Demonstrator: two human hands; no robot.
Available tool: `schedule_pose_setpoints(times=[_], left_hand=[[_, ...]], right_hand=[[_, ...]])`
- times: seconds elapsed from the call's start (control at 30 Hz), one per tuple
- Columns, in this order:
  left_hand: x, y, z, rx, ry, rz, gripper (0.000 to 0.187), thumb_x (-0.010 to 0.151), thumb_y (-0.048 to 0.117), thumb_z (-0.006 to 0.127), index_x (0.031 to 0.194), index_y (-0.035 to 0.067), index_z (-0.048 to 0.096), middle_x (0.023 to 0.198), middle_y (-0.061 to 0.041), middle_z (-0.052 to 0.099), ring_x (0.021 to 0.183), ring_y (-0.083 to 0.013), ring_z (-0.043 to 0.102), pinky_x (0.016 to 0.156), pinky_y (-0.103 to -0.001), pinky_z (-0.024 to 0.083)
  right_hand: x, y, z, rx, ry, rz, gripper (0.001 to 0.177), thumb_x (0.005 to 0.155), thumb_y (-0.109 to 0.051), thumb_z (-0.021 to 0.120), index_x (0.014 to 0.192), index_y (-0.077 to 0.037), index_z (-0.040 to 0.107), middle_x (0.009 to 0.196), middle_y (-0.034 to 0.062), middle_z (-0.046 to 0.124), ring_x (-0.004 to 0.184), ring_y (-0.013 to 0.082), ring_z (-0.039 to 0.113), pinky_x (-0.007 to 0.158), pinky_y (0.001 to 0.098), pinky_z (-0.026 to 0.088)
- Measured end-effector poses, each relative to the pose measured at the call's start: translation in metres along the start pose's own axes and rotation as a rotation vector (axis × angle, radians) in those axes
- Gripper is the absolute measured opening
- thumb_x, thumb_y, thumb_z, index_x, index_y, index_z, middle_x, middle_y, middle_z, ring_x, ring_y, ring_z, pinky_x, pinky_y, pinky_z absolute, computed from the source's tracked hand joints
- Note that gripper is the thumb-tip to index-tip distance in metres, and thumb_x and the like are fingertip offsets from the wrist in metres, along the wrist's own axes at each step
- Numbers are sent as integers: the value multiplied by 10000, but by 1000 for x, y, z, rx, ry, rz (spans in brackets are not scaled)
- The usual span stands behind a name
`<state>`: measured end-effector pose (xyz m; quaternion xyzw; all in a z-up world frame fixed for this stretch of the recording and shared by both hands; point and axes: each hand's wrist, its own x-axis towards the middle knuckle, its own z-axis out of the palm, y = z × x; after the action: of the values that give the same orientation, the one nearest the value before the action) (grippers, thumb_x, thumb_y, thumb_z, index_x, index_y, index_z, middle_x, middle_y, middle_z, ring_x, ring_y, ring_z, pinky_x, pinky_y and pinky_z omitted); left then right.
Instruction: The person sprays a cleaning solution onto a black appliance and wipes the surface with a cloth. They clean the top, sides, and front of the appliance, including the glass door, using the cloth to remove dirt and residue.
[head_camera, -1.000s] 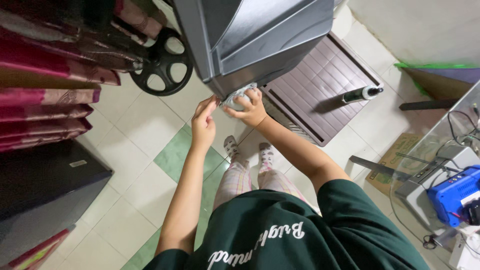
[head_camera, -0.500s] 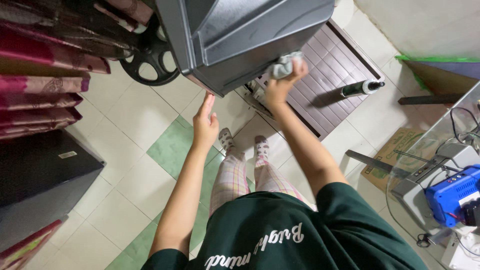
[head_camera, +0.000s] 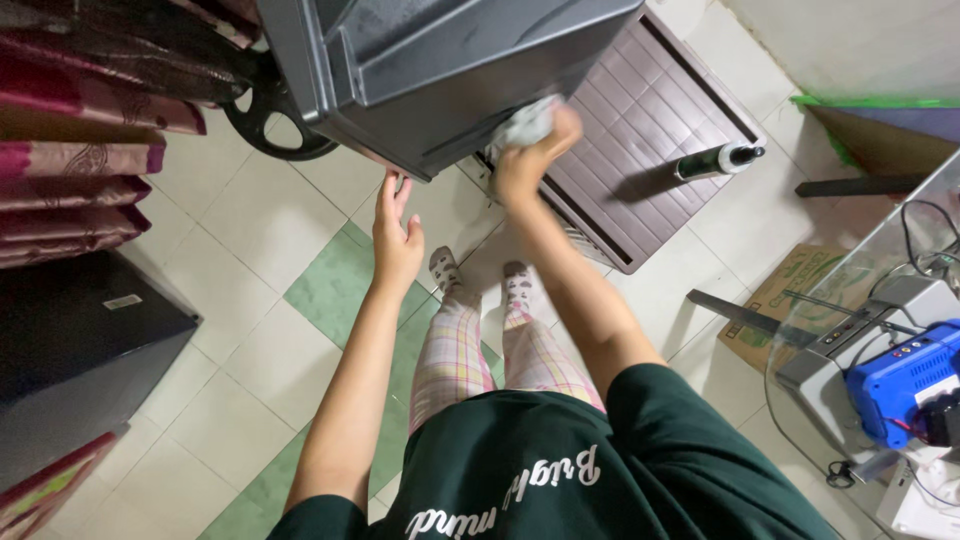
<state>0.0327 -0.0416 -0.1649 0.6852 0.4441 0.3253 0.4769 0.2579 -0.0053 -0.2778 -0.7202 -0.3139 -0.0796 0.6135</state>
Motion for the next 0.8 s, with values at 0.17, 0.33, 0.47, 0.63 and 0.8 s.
schedule_pose_setpoints(times=[0.17, 0.33, 0.47, 0.63, 0.8], left_hand=[[2, -12, 3, -83, 14, -137, 784, 865, -216, 424, 1589, 58, 303, 1610, -166, 371, 1484, -324, 477, 1086, -334, 445], [6, -36, -2, -69, 56, -9, 749, 802, -266, 365, 1496, 1, 461, 1561, -171, 473, 1504, -335, 467, 1129, -319, 423], [12, -50, -9, -79, 65, -25, 707, 785, -274, 331, 1418, -12, 508, 1491, -148, 551, 1458, -333, 543, 1029, -250, 487], [16, -45, -13, -109, 43, -53, 621, 803, -273, 301, 1325, -13, 512, 1472, -133, 545, 1433, -329, 565, 939, -209, 478], [16, -35, -16, -112, 15, -55, 617, 822, -268, 297, 1332, 2, 514, 1424, -112, 537, 1433, -320, 563, 868, -199, 465]], right_hand=[[27, 16, -10, 150, 22, 233, 725, 794, 132, 542, 1471, -33, 343, 1379, 189, 356, 1337, 361, 396, 1206, 498, 290], [-57, -12, 17, 36, -53, 32, 875, 792, 130, 591, 1521, -81, 154, 1434, 229, 250, 1376, 397, 303, 1215, 516, 228], [-129, -35, 13, 144, -363, -55, 936, 734, 127, 622, 1505, -70, 129, 1456, 327, 194, 1356, 486, 262, 1175, 568, 217], [-136, -30, 14, 171, -439, 84, 846, 808, 127, 671, 1488, -103, 225, 1428, 265, 247, 1358, 440, 322, 1163, 507, 330], [-66, 17, 30, -65, -21, 246, 846, 775, 149, 572, 1520, -40, 219, 1441, 246, 268, 1324, 373, 374, 1163, 463, 344]])
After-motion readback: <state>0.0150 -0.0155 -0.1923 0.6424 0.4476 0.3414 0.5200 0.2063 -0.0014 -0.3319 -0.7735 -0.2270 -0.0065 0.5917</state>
